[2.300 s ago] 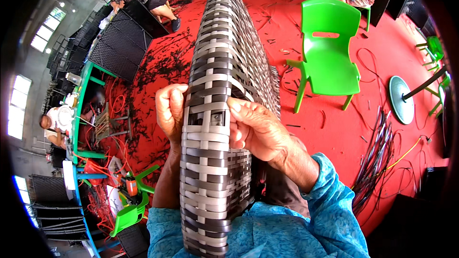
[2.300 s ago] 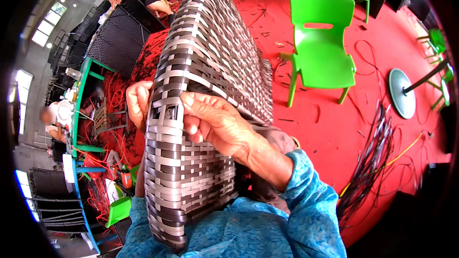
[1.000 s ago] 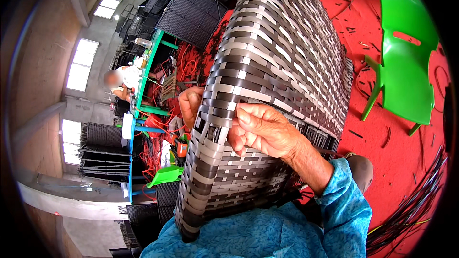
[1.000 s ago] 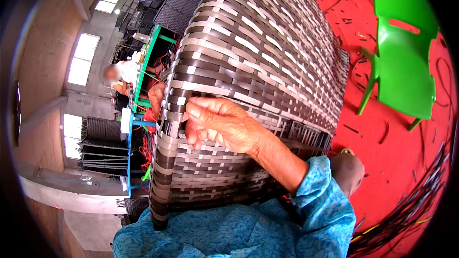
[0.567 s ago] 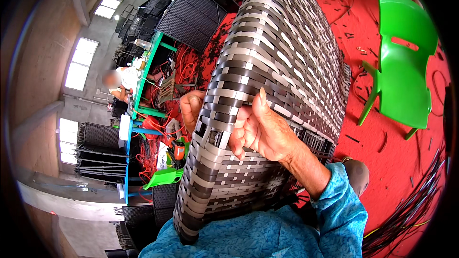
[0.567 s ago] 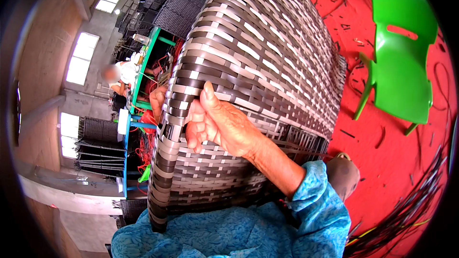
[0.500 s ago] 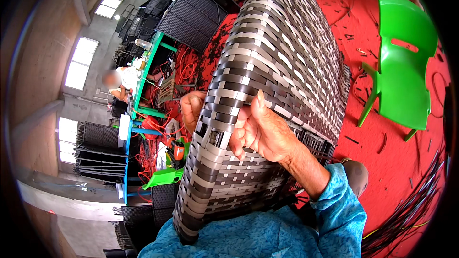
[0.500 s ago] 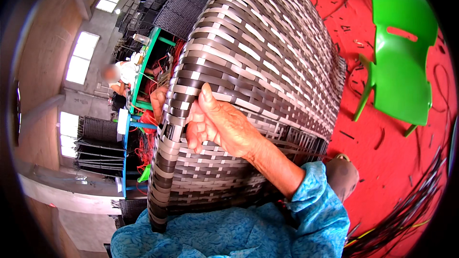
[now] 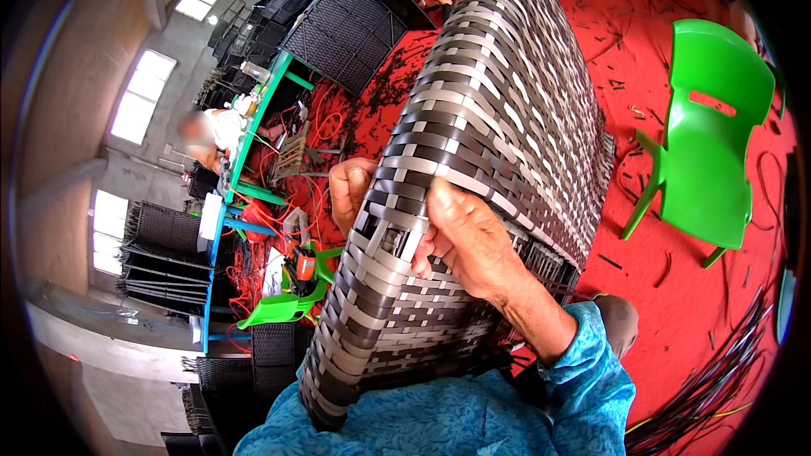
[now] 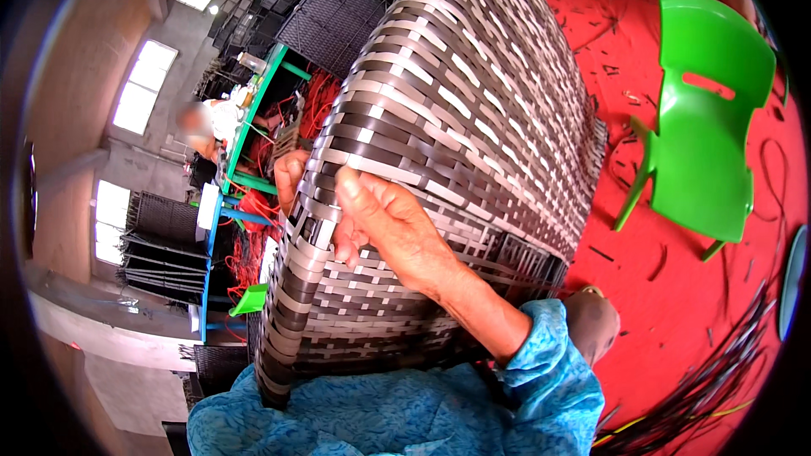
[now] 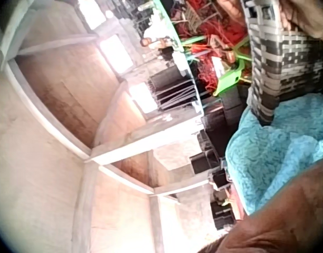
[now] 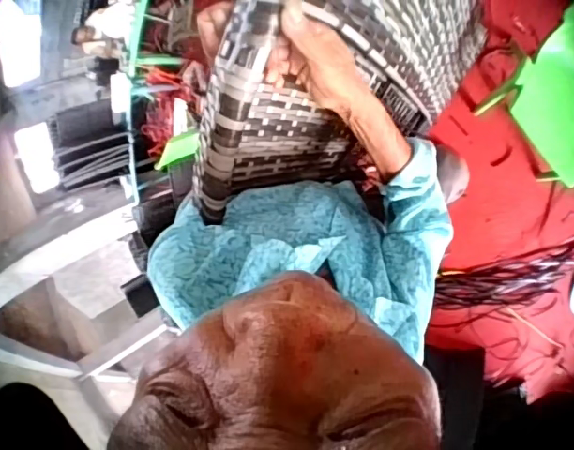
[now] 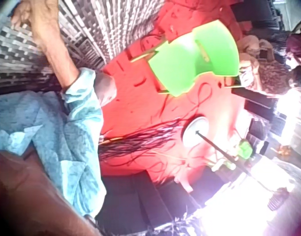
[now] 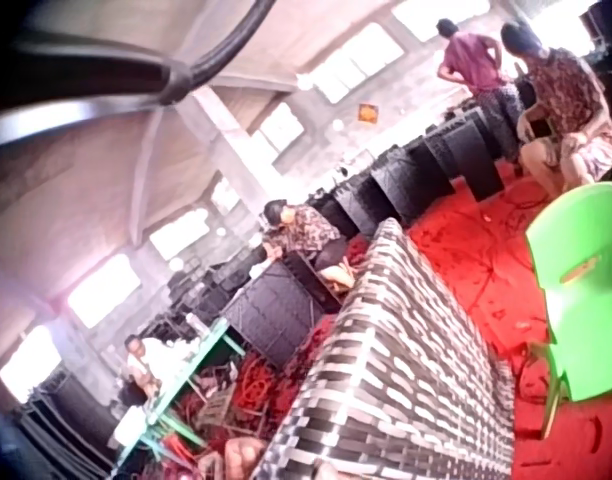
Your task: The person weaves plastic strips into a wicker chair frame by hand, trims the strips using shears, and tucks the strip ends into the weave.
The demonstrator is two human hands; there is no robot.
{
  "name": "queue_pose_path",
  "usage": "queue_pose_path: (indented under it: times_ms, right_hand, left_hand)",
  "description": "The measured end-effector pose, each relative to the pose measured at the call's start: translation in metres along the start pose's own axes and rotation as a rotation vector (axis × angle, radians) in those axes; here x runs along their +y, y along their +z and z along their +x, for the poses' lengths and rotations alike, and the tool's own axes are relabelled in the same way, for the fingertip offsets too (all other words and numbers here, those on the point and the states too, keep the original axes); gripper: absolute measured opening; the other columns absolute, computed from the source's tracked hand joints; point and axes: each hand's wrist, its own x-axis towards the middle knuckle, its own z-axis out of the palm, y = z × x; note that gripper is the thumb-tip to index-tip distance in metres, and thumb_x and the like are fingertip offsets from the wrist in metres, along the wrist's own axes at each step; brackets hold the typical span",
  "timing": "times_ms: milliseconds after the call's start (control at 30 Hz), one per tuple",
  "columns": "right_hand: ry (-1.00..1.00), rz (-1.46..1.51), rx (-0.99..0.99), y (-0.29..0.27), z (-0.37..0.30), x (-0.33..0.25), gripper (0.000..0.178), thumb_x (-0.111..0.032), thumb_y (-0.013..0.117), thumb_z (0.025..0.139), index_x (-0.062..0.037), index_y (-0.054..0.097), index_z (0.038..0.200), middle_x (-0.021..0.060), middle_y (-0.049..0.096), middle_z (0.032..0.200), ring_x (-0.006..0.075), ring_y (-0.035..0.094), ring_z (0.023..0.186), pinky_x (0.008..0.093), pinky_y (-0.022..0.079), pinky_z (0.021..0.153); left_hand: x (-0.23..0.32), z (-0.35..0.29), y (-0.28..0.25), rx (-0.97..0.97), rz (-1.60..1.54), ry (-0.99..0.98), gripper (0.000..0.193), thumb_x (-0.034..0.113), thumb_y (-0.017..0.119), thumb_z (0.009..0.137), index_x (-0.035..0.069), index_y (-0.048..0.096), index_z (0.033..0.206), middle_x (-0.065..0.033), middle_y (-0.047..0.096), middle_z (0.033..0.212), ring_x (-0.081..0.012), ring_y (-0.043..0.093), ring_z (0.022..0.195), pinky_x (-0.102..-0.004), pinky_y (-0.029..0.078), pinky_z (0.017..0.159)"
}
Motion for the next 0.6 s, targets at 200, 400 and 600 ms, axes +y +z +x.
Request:
queue_pose_path:
  times_ms: [200, 400, 600]
  right_hand:
    - [-0.023, 0.114, -0.143, -0.015, -0.001, 0.000, 0.058, -0.053, 0.031, 0.087, 0.0010, 0.046, 0.102, 0.0083, 0.056, 0.076, 0.0156, 0.055, 0.059, 0.0268, 0.047, 0.052]
    - [0.011, 0.072, -0.132, -0.012, -0.006, -0.005, 0.044, -0.042, 0.034, 0.091, -0.0002, 0.049, 0.089, 0.0092, 0.055, 0.068, 0.0146, 0.053, 0.061, 0.0262, 0.044, 0.058]
    - [0.026, 0.256, -0.138, -0.019, -0.009, -0.001, 0.037, -0.038, 0.038, 0.091, -0.0025, 0.047, 0.091, 0.0084, 0.053, 0.069, 0.0160, 0.054, 0.064, 0.0283, 0.045, 0.059]
  left_hand:
    - [-0.002, -0.001, -0.013, -0.142, 0.024, -0.092, 0.063, 0.057, 0.017, 0.086, 0.004, 0.045, 0.068, -0.0139, 0.054, 0.052, -0.0205, 0.044, 0.032, -0.0265, 0.037, 0.032]
    - [0.001, -0.001, -0.022, -0.157, -0.356, -0.267, 0.082, 0.064, 0.010, 0.081, -0.007, 0.052, 0.077, -0.0251, 0.055, 0.056, -0.0331, 0.048, 0.037, -0.0359, 0.043, 0.038]
    - [-0.002, -0.002, -0.015, -0.144, -0.342, -0.313, 0.073, 0.058, 0.012, 0.082, -0.005, 0.048, 0.082, -0.0254, 0.055, 0.062, -0.0315, 0.051, 0.041, -0.0353, 0.046, 0.039]
